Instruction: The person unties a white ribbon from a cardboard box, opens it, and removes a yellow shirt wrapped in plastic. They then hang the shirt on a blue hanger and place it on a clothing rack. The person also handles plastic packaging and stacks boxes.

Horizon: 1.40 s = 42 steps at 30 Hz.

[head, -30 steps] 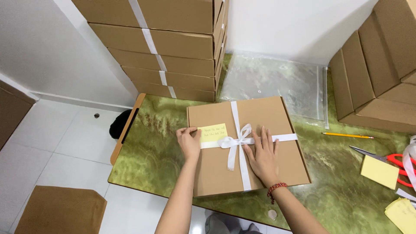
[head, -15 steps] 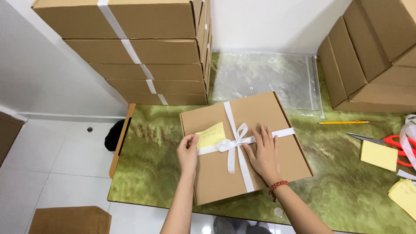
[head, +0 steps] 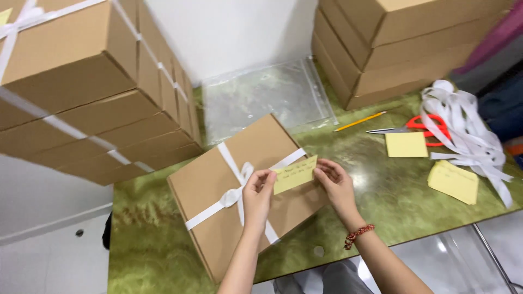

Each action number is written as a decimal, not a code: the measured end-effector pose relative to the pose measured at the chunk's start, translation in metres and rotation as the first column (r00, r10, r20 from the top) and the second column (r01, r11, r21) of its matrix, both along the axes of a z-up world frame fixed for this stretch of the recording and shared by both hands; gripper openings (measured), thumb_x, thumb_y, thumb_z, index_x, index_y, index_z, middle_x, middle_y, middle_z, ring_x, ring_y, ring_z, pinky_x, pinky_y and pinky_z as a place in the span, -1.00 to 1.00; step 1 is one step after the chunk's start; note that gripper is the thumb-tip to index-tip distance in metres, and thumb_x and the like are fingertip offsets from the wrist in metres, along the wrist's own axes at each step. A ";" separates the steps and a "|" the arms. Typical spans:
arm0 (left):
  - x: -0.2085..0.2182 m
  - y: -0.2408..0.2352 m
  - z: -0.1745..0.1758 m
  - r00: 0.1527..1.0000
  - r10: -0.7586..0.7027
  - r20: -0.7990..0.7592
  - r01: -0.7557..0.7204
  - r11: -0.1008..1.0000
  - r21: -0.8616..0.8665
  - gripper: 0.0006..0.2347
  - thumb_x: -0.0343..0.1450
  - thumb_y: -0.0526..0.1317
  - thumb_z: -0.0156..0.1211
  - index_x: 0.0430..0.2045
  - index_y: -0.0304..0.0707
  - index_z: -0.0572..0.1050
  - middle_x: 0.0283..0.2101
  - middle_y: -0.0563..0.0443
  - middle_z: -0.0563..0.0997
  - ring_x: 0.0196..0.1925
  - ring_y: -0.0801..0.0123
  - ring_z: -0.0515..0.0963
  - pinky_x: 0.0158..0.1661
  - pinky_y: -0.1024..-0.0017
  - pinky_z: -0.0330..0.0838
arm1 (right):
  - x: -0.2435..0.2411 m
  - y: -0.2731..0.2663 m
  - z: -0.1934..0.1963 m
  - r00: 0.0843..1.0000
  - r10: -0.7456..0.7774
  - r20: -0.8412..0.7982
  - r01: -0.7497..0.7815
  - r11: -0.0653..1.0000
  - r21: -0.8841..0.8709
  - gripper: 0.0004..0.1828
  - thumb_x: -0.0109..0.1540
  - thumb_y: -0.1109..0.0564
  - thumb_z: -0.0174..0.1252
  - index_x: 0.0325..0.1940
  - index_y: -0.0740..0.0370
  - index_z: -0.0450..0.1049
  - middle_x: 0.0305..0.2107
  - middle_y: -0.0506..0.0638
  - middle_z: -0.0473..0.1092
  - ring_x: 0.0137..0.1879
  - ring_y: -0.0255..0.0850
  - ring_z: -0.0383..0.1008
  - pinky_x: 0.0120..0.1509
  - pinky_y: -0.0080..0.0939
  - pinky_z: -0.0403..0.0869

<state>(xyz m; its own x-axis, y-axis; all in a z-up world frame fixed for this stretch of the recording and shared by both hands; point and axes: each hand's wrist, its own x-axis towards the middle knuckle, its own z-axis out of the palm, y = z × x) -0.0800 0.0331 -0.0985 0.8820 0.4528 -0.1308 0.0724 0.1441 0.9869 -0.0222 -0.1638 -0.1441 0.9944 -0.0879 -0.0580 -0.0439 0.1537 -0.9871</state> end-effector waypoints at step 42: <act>0.141 -0.440 -0.149 0.450 -0.571 -0.687 0.572 -0.407 0.712 -0.51 0.59 0.08 -0.07 0.42 -0.03 0.19 0.67 -0.01 -0.16 0.66 0.02 -0.15 0.49 -0.19 -0.07 | 0.027 -0.407 -0.080 0.995 -0.036 -0.098 -0.086 0.256 -0.963 -0.40 0.41 -0.09 0.09 0.54 0.01 0.31 0.57 -0.08 0.12 0.66 0.06 0.02 0.68 0.27 0.01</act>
